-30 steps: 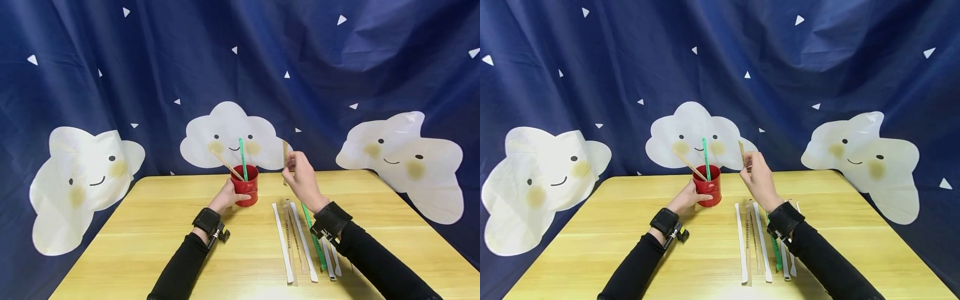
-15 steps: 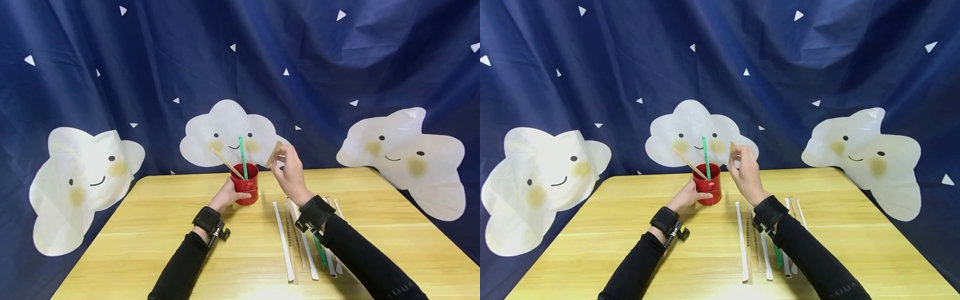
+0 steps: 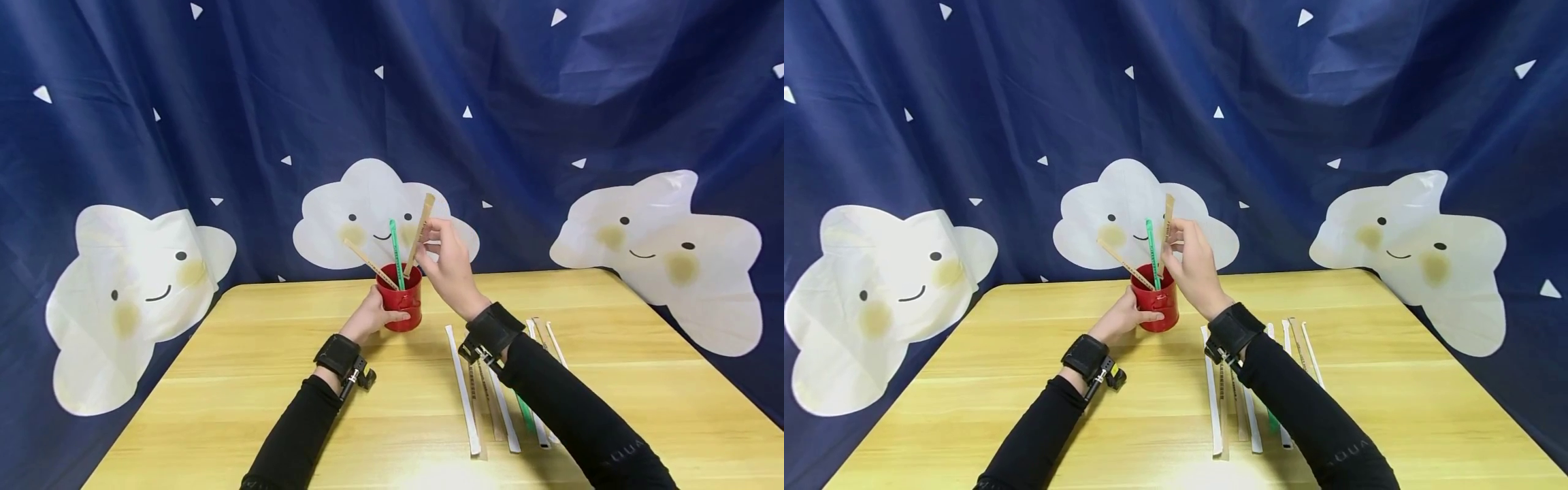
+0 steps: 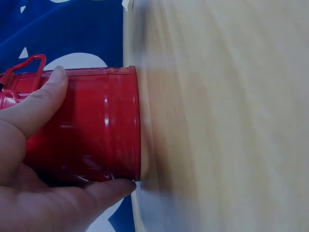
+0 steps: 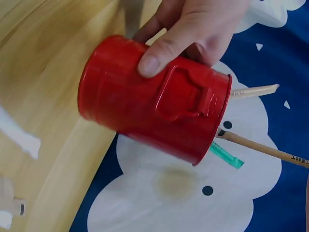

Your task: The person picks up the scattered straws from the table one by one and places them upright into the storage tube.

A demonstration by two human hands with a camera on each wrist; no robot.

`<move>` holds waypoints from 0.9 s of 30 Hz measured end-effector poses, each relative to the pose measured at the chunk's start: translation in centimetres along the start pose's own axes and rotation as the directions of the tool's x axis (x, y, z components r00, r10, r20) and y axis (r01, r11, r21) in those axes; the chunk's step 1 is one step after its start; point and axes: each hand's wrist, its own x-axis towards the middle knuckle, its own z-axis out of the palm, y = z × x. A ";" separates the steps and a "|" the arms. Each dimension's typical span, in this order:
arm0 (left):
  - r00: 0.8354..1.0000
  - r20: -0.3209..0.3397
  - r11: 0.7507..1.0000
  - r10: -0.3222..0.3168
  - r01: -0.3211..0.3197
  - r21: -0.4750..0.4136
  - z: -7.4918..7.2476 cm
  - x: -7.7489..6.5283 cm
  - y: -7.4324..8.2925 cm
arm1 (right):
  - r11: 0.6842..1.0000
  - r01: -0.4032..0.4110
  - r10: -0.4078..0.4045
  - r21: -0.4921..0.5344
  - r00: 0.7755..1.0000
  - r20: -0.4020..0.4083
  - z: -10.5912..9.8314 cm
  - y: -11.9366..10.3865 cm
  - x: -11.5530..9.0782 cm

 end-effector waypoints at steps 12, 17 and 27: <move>0.999 0.010 0.999 0.044 -0.044 -0.011 -0.1 0.3 -0.3 | 0.991 -0.131 0.136 -0.039 0.972 0.191 2.1 0.7 -0.5; 0.999 0.018 0.999 0.045 -0.045 -0.019 0.1 0.2 -0.5 | 0.984 -0.165 0.175 -0.062 0.950 0.258 2.6 1.2 -1.1; 1.000 -0.010 1.000 0.019 -0.019 0.006 0.0 0.2 -0.3 | 0.978 -0.206 0.202 -0.016 0.932 0.300 2.8 1.2 -0.9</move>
